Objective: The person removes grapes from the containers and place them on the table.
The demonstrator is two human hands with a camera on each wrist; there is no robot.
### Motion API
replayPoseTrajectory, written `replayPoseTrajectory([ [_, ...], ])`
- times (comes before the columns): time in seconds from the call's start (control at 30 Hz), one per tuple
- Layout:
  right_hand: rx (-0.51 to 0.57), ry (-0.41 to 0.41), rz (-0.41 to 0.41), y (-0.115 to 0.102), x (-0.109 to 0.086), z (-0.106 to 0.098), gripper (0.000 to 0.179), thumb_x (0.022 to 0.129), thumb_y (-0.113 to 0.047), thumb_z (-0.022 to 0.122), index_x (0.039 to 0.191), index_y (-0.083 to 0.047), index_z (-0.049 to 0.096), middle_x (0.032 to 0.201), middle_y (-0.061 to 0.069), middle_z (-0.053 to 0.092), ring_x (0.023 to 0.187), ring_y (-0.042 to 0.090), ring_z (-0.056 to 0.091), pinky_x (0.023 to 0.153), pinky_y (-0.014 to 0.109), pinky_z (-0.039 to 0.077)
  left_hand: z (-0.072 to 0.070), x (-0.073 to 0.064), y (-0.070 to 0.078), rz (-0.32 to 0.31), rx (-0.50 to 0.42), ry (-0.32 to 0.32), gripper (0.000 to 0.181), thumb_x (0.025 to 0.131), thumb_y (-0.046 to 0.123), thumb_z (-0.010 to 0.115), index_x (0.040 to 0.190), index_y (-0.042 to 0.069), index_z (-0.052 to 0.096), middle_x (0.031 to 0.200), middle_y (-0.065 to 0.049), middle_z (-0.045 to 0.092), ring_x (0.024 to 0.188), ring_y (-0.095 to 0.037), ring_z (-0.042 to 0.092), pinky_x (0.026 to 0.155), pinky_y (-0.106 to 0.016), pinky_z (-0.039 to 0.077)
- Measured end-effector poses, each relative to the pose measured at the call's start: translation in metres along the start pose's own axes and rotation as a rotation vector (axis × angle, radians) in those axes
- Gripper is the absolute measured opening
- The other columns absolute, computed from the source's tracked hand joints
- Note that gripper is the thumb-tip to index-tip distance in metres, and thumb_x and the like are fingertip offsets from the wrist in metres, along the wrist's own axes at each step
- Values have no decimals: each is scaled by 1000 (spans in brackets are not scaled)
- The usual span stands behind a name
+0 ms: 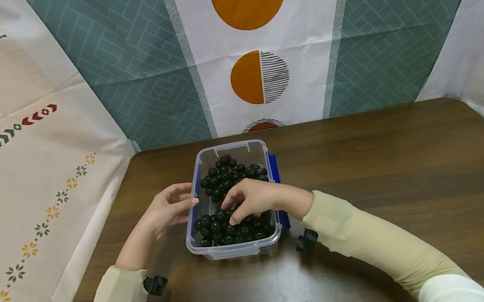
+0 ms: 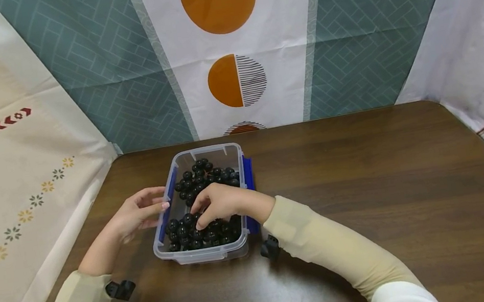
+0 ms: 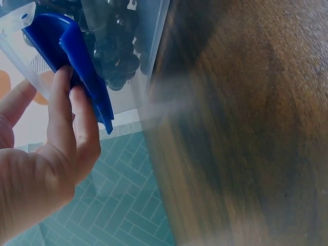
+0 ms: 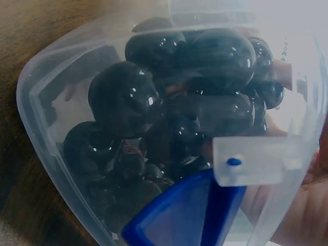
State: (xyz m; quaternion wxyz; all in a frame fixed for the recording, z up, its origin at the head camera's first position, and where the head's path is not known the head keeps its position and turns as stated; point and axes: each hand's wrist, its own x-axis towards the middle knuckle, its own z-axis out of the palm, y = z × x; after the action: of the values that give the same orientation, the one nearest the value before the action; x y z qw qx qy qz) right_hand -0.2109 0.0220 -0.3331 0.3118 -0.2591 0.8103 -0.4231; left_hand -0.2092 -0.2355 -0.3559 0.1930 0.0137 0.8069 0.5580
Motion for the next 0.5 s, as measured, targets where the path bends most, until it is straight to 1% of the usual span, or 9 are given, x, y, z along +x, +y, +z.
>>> replayPoseTrajectory([
  [0.1, 11, 2, 0, -1, -1, -2, 36, 81, -15, 74, 116, -10, 66, 110, 4, 63, 71, 13, 50, 52, 26, 42, -1, 0, 0, -10, 6, 9, 63, 91, 23, 65, 144, 7, 36, 141, -26, 41, 105, -17, 60, 85, -39, 53],
  [0.2, 8, 11, 0, -1, -2, -3, 37, 81, -16, 75, 117, -11, 66, 112, 4, 63, 81, 15, 54, 55, 27, 46, -1, 0, 0, -16, 3, 12, 63, 91, 23, 66, 144, 8, 36, 141, -25, 41, 103, -16, 61, 85, -39, 53],
  [0.33, 12, 30, 5, -1, -4, -6, 38, 82, -18, 74, 118, -12, 65, 115, 5, 62, 88, 16, 54, 59, 28, 49, -2, -1, 0, -10, 6, 10, 63, 91, 24, 65, 145, 7, 35, 142, -26, 40, 103, -15, 61, 85, -38, 53],
  [0.43, 26, 43, 10, 0, -6, -7, 39, 82, -18, 74, 119, -12, 65, 116, 5, 61, 86, 16, 53, 60, 28, 48, -2, -1, -1, -6, 8, 8, 62, 92, 23, 65, 144, 7, 36, 142, -26, 40, 105, -17, 60, 85, -38, 53],
  [0.5, 42, 50, 11, 0, -7, -7, 39, 82, -18, 74, 119, -11, 64, 116, 5, 61, 80, 15, 52, 58, 27, 46, -1, -1, 0, -2, 10, 4, 62, 92, 23, 64, 145, 7, 35, 142, -27, 40, 106, -18, 59, 85, -38, 53],
])
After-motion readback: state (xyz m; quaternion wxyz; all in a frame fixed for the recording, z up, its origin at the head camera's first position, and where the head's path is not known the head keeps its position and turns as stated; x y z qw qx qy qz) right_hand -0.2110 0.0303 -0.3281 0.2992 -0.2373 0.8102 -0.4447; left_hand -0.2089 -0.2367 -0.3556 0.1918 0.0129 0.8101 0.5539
